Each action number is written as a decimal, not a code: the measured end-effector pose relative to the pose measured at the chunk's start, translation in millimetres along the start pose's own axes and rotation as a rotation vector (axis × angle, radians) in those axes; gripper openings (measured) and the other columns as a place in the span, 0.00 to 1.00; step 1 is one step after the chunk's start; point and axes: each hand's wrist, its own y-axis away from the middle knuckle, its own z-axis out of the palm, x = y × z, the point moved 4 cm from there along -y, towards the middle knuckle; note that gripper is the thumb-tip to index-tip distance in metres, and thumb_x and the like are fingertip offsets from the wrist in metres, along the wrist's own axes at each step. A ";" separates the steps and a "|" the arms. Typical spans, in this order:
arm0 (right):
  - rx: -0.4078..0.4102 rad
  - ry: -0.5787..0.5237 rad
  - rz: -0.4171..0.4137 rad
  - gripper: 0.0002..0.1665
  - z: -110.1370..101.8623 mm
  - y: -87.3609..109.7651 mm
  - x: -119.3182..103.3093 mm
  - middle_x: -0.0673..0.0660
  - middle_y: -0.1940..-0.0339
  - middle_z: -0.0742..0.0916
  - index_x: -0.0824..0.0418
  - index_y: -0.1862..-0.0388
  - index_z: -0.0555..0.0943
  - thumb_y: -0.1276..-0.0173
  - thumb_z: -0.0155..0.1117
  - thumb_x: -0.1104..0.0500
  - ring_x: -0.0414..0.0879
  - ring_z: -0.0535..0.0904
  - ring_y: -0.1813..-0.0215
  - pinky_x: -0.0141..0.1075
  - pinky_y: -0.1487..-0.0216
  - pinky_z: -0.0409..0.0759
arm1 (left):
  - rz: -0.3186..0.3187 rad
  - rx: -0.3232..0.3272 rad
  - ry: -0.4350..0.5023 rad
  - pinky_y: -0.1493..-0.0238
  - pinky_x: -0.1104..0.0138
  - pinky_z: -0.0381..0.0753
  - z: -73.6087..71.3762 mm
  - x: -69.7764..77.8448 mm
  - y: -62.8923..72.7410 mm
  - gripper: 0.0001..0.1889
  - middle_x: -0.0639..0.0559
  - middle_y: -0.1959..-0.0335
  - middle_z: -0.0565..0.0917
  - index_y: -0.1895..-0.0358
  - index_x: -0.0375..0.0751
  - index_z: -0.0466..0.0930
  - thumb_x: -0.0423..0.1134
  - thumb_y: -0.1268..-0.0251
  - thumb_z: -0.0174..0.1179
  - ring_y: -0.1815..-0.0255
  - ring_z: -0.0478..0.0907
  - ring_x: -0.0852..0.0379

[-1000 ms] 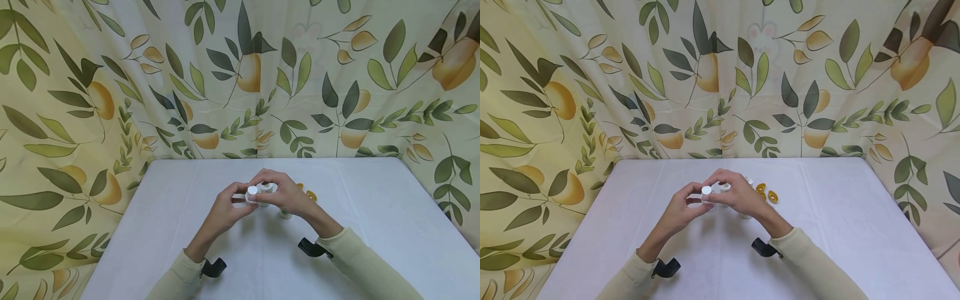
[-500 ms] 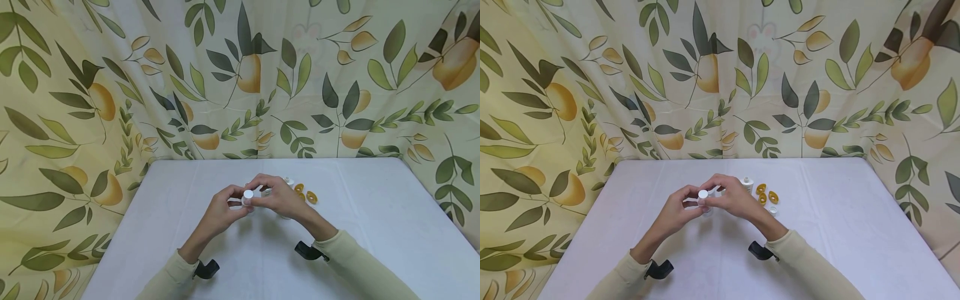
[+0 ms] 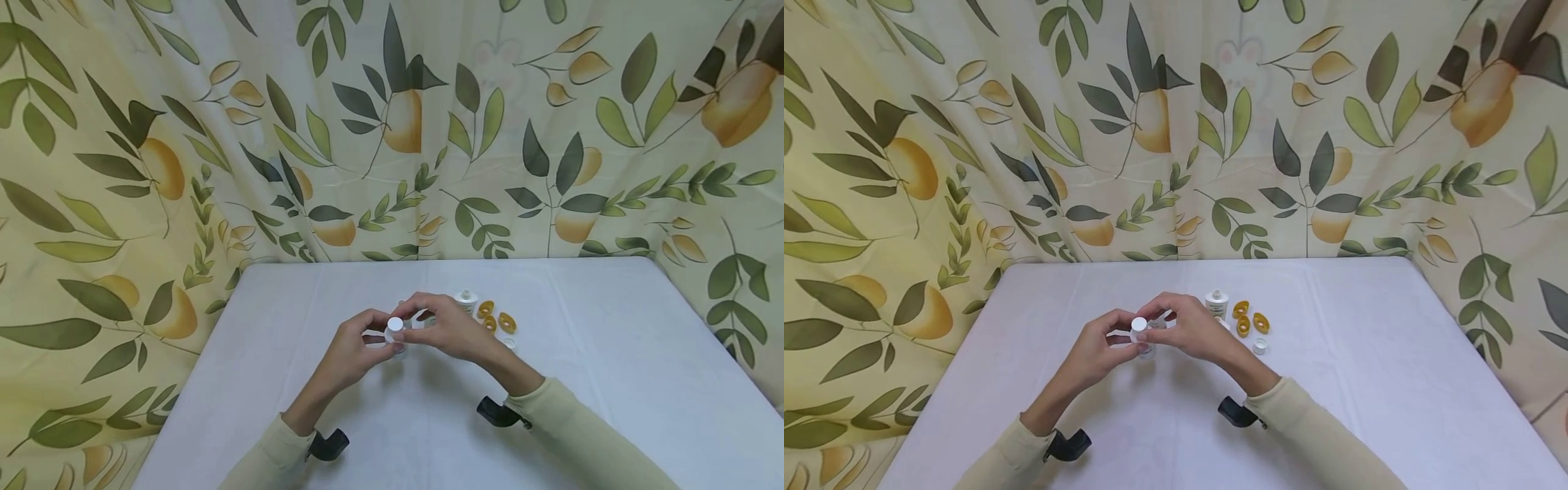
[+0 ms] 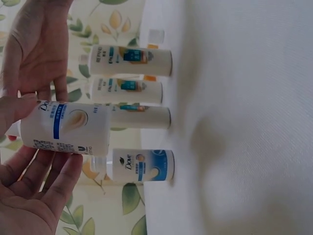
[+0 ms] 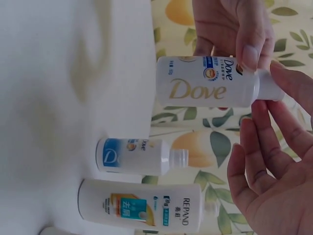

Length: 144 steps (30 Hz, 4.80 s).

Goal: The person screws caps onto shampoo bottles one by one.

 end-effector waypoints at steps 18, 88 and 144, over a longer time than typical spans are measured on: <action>-0.017 -0.096 -0.041 0.15 18.9 -8.4 10.1 0.46 0.55 0.86 0.48 0.52 0.86 0.36 0.76 0.51 0.57 0.81 0.48 0.58 0.41 0.79 | -0.014 -0.013 -0.010 0.44 0.60 0.86 -10.1 -11.8 7.5 0.18 0.53 0.52 0.84 0.48 0.44 0.82 0.36 0.41 0.74 0.48 0.82 0.56; -0.119 -0.131 -0.009 0.16 102.0 -42.0 32.3 0.40 0.56 0.85 0.49 0.47 0.86 0.34 0.74 0.53 0.38 0.80 0.51 0.43 0.42 0.81 | -0.203 -0.055 0.021 0.50 0.67 0.87 -54.4 -76.5 52.4 0.21 0.41 0.48 0.82 0.46 0.37 0.78 0.38 0.40 0.74 0.50 0.83 0.48; -0.106 0.294 -0.069 0.15 -5.0 7.4 -16.6 0.46 0.56 0.87 0.53 0.46 0.87 0.30 0.71 0.56 0.36 0.82 0.55 0.34 0.54 0.86 | -0.023 -0.091 -0.080 0.43 0.57 0.84 -27.7 -15.2 -0.4 0.29 0.52 0.45 0.83 0.34 0.49 0.73 0.40 0.37 0.72 0.44 0.81 0.55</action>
